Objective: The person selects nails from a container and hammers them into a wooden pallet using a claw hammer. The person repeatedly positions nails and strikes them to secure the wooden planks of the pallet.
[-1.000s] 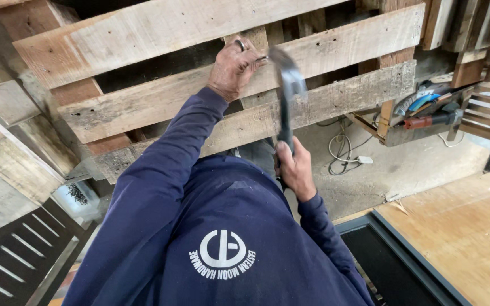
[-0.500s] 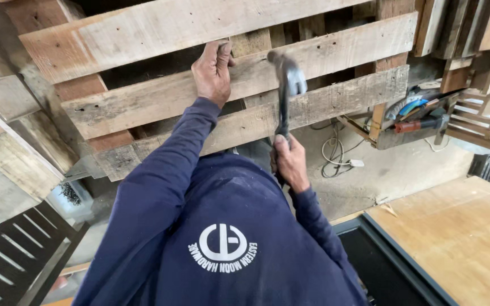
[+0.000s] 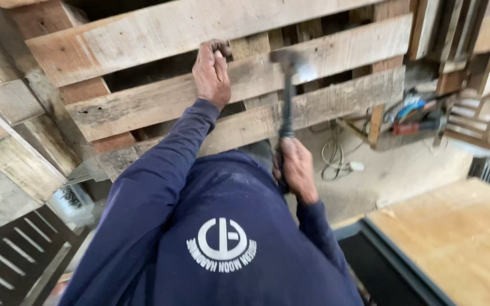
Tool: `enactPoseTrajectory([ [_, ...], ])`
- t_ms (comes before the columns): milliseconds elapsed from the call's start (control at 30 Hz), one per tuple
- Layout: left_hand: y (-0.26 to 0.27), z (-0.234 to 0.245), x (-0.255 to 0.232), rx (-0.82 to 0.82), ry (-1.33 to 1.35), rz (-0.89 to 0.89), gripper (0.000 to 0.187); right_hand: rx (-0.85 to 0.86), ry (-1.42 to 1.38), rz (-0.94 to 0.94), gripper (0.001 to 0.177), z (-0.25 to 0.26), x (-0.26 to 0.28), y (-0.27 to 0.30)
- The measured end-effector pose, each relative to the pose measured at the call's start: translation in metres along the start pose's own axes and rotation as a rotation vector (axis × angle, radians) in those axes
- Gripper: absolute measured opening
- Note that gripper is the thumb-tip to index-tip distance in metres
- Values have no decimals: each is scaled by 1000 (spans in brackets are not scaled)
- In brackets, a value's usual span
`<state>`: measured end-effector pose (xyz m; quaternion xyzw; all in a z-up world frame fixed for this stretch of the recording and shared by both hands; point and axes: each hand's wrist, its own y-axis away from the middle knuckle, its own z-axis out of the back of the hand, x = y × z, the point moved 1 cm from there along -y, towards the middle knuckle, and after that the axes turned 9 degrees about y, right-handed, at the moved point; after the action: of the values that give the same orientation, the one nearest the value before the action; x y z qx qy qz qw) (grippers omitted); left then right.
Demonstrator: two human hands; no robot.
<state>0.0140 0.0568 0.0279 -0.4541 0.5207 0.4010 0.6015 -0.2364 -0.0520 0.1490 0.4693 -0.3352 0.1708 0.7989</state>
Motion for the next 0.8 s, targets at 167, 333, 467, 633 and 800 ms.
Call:
enactPoseTrajectory([
  [167, 0, 0, -4, 62, 106, 142, 19, -107, -503, 738, 76, 75, 57, 22],
  [333, 18, 25, 3, 129, -9, 203, 16, -163, -136, 1093, 53, 18, 41, -12],
  [467, 24, 53, 3, 142, -278, -97, 17, 134, -68, -89, 37, -21, -1, -24],
  [633, 29, 88, -32, 200, -483, -28, 15, 34, -69, 242, 38, 14, 14, 7],
  [800, 35, 82, -44, 227, -687, -57, 18, 76, -18, 287, 41, 11, -17, -17],
])
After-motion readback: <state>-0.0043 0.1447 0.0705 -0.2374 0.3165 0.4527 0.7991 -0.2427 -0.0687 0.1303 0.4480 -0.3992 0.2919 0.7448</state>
